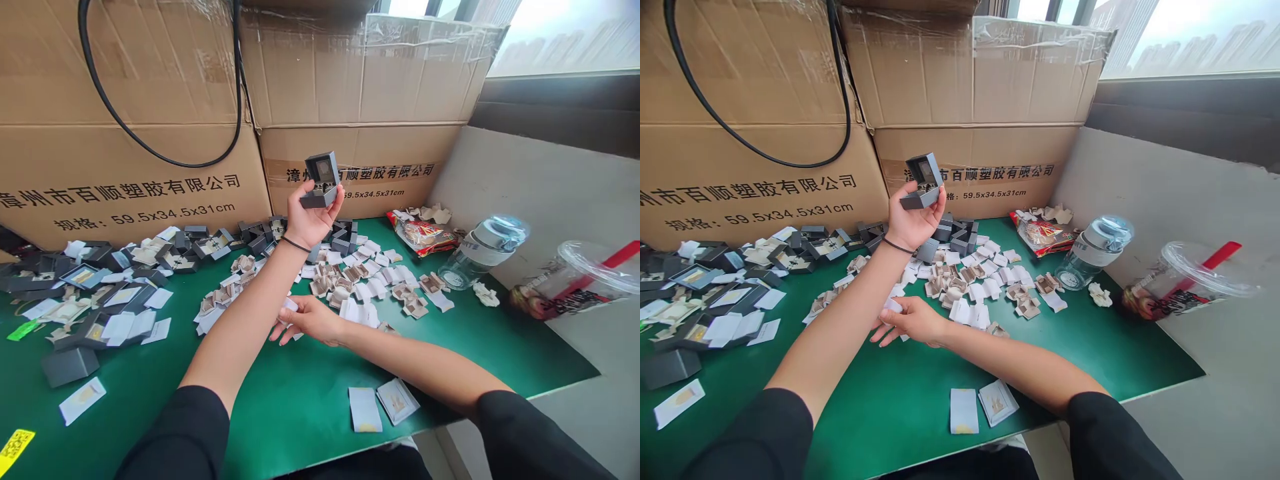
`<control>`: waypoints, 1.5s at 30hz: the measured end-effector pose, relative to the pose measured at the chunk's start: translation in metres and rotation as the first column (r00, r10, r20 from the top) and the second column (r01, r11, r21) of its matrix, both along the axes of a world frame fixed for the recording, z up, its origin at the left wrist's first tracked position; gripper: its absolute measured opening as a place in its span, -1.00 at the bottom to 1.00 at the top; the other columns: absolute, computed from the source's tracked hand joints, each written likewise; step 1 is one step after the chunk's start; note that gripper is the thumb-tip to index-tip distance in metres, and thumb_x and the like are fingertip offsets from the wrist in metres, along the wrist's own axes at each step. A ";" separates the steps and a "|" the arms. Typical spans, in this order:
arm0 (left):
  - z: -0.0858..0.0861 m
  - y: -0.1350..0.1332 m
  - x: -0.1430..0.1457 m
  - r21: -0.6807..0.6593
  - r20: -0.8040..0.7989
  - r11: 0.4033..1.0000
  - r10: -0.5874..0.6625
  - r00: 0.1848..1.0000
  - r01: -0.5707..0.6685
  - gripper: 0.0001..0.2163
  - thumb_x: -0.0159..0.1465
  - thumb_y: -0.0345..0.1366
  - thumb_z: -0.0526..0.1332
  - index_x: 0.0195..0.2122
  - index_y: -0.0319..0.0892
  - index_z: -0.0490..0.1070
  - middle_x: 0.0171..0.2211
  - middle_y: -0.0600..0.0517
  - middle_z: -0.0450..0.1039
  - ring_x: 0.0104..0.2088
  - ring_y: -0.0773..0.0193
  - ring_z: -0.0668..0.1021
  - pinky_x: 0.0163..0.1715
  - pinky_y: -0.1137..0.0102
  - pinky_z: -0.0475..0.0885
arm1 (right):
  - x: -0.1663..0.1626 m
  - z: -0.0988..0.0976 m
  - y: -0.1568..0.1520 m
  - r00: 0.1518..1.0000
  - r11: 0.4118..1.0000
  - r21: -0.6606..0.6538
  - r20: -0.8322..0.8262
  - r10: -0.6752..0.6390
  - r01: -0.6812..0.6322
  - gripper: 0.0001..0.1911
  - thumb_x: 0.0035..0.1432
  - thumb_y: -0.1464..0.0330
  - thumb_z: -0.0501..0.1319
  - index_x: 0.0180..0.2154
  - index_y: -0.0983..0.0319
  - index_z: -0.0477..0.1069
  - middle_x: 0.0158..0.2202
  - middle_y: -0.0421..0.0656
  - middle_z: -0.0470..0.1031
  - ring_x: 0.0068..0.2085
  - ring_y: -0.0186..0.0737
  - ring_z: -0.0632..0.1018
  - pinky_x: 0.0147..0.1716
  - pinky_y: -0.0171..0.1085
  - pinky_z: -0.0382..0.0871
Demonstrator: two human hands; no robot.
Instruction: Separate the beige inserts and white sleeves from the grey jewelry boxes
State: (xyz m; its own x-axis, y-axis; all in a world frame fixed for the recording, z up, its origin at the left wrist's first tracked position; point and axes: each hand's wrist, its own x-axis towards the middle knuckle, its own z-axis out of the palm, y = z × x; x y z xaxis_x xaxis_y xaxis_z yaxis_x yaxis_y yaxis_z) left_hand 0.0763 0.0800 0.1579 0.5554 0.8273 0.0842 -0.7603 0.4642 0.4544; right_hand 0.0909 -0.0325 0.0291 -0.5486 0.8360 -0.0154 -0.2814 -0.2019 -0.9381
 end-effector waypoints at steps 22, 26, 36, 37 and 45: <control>-0.122 -0.037 -0.039 0.010 -0.443 0.998 -0.046 0.895 0.057 -0.74 0.28 -0.24 0.01 -0.16 -0.23 0.39 -0.26 -0.09 0.52 -0.32 0.19 0.58 -0.48 0.37 0.51 | 0.113 -0.008 0.032 0.598 0.600 0.214 0.082 -0.798 0.771 -0.64 -0.07 0.09 0.29 -0.43 0.27 0.36 -0.64 -0.30 0.34 -0.62 -0.44 0.32 -0.62 -0.40 0.21; -0.137 -0.042 -0.038 0.025 -0.458 0.996 -0.066 0.887 0.087 -0.82 0.22 -0.32 0.14 -0.14 -0.15 0.35 -0.20 -0.01 0.49 -0.30 0.25 0.56 -0.38 0.37 0.50 | 0.113 -0.025 0.029 0.596 0.604 0.144 0.096 -0.797 0.784 -0.60 0.00 0.06 0.23 -0.28 0.26 0.39 -0.42 -0.15 0.50 -0.47 -0.30 0.49 -0.44 -0.26 0.43; -0.149 -0.044 -0.033 0.045 -0.364 0.979 -0.170 0.916 0.200 -0.66 0.22 -0.15 0.15 -0.02 -0.15 0.34 -0.15 -0.08 0.47 -0.19 0.15 0.51 -0.26 0.32 0.41 | 0.110 -0.029 0.021 0.438 0.438 0.625 0.167 -0.883 0.646 -0.78 0.11 0.20 0.19 -0.27 0.15 0.53 -0.28 -0.10 0.39 -0.33 -0.25 0.47 -0.57 -0.31 0.38; -0.149 -0.043 -0.033 0.037 -0.359 0.977 -0.184 0.915 0.211 -0.66 0.22 -0.14 0.14 -0.02 -0.16 0.34 -0.16 -0.08 0.47 -0.19 0.15 0.51 -0.25 0.31 0.41 | 0.109 -0.029 0.020 0.429 0.420 0.668 0.164 -0.888 0.615 -0.80 0.11 0.22 0.20 -0.28 0.14 0.53 -0.31 -0.11 0.39 -0.31 -0.25 0.46 -0.54 -0.31 0.37; -0.152 -0.042 -0.033 0.001 -0.458 0.986 -0.150 0.876 0.170 -0.73 0.21 -0.23 0.19 -0.07 -0.13 0.35 -0.40 0.05 0.40 -0.53 0.38 0.42 -0.49 0.44 0.37 | 0.107 -0.026 0.014 0.431 0.379 0.794 0.165 -0.887 0.476 -0.88 0.12 0.30 0.20 -0.36 0.17 0.49 -0.37 -0.14 0.42 -0.38 -0.28 0.45 -0.49 -0.29 0.37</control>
